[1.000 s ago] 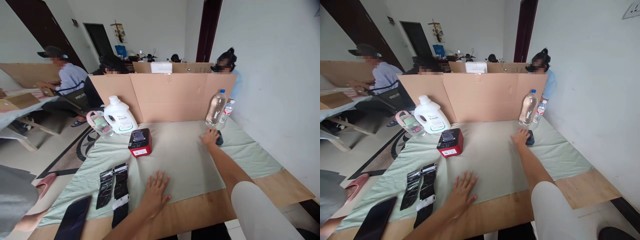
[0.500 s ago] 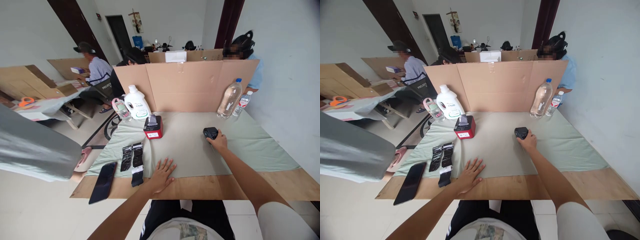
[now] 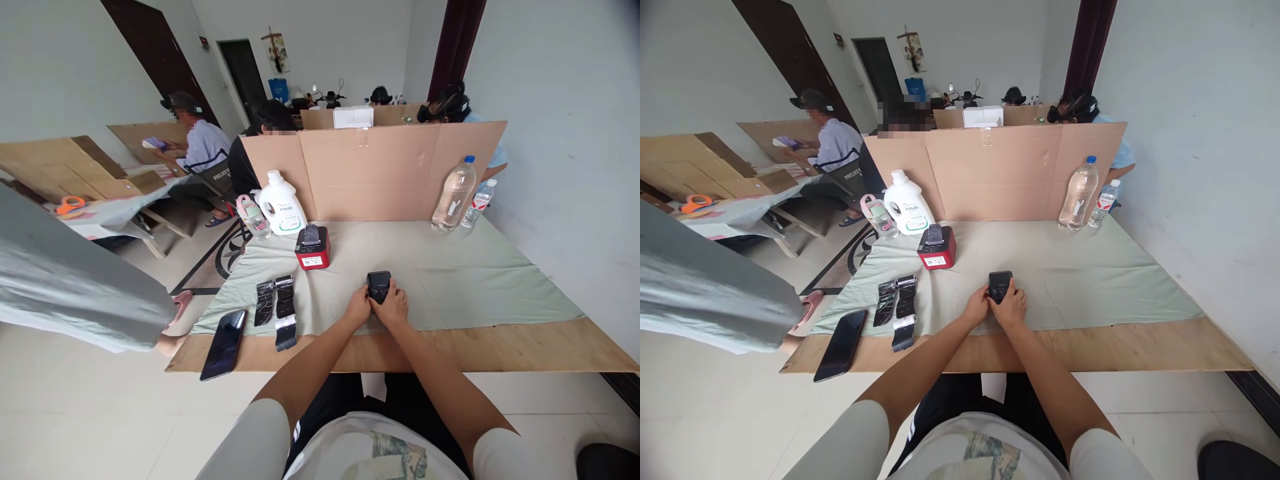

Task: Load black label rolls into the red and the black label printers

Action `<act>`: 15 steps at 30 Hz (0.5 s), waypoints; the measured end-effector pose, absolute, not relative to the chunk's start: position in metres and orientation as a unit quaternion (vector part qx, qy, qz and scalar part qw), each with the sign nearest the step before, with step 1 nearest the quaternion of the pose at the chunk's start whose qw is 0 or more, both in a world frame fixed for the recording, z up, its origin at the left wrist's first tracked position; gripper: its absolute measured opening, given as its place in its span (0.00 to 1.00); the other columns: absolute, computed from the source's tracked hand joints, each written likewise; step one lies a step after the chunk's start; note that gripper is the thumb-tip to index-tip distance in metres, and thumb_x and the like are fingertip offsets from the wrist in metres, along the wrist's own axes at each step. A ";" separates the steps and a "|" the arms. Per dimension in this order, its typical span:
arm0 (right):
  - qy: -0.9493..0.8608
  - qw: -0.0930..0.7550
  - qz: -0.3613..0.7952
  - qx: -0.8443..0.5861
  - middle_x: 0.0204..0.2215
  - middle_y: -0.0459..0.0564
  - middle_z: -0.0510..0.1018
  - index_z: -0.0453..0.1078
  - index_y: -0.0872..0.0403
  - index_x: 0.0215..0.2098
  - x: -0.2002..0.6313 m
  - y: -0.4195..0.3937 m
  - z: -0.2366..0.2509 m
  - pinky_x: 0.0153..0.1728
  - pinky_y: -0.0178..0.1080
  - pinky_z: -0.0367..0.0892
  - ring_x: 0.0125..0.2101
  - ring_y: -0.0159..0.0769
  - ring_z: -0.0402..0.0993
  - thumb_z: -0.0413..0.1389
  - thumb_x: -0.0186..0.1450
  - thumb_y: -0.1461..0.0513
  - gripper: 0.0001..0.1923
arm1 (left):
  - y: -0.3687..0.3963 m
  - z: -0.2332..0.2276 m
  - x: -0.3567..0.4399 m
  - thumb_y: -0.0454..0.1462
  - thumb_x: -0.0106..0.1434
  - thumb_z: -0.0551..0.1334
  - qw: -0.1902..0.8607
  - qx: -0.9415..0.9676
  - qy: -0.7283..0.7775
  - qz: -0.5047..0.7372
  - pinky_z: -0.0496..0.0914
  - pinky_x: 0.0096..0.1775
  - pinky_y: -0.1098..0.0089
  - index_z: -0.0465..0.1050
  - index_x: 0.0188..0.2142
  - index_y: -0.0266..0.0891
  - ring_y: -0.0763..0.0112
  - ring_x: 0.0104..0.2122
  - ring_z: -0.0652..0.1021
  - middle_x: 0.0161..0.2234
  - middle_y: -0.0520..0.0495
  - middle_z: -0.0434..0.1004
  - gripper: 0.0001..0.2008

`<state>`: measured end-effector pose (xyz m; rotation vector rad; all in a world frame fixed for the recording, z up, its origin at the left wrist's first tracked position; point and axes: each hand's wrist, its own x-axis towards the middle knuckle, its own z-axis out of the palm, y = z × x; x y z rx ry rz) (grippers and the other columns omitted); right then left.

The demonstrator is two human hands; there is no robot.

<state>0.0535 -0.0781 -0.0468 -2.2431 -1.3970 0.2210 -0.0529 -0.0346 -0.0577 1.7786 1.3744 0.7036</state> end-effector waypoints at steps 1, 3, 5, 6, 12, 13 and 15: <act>-0.527 0.241 0.087 -0.811 0.45 0.65 0.68 0.52 0.60 0.63 0.055 -0.081 -0.049 0.48 0.50 0.61 0.47 0.54 0.66 0.59 0.56 0.46 0.45 | -0.033 -0.059 -0.053 0.25 0.58 0.51 0.391 0.690 0.542 0.280 0.62 0.57 0.64 0.66 0.57 0.34 0.64 0.54 0.71 0.54 0.42 0.72 0.26; -0.559 0.242 0.094 -0.787 0.47 0.64 0.67 0.53 0.57 0.63 0.060 -0.087 -0.055 0.49 0.50 0.61 0.48 0.53 0.66 0.59 0.56 0.48 0.43 | -0.028 -0.060 -0.057 0.25 0.59 0.50 0.410 0.678 0.544 0.278 0.65 0.55 0.66 0.69 0.54 0.34 0.66 0.51 0.73 0.52 0.43 0.74 0.24; -0.588 0.252 0.086 -0.764 0.52 0.64 0.65 0.56 0.54 0.62 0.066 -0.091 -0.061 0.50 0.51 0.61 0.51 0.54 0.64 0.58 0.57 0.50 0.38 | -0.022 -0.057 -0.059 0.25 0.61 0.51 0.435 0.652 0.558 0.272 0.68 0.52 0.69 0.72 0.51 0.35 0.68 0.47 0.76 0.49 0.44 0.76 0.21; -0.602 0.261 0.076 -0.751 0.54 0.64 0.63 0.58 0.53 0.61 0.070 -0.092 -0.064 0.51 0.51 0.61 0.53 0.54 0.63 0.58 0.58 0.51 0.35 | -0.019 -0.054 -0.059 0.26 0.62 0.51 0.455 0.629 0.571 0.267 0.69 0.49 0.70 0.72 0.50 0.36 0.69 0.44 0.77 0.48 0.44 0.77 0.19; -0.679 0.315 -0.011 -0.663 0.61 0.63 0.57 0.63 0.56 0.58 0.083 -0.097 -0.083 0.53 0.52 0.61 0.56 0.51 0.59 0.53 0.63 0.54 0.27 | 0.002 -0.034 -0.053 0.31 0.65 0.55 0.554 0.509 0.621 0.217 0.72 0.32 0.76 0.73 0.45 0.32 0.74 0.30 0.78 0.40 0.42 0.79 0.11; -0.685 0.319 -0.019 -0.655 0.62 0.63 0.57 0.62 0.56 0.59 0.084 -0.098 -0.085 0.52 0.52 0.62 0.56 0.51 0.60 0.53 0.64 0.54 0.27 | 0.004 -0.032 -0.052 0.31 0.64 0.56 0.561 0.504 0.623 0.209 0.72 0.32 0.77 0.73 0.43 0.32 0.75 0.29 0.78 0.38 0.43 0.79 0.10; -0.689 0.320 -0.027 -0.650 0.62 0.63 0.57 0.62 0.56 0.60 0.084 -0.098 -0.088 0.52 0.51 0.63 0.56 0.51 0.61 0.52 0.64 0.54 0.27 | 0.008 -0.028 -0.053 0.31 0.64 0.57 0.577 0.491 0.624 0.191 0.72 0.32 0.78 0.73 0.42 0.32 0.76 0.28 0.78 0.37 0.44 0.80 0.09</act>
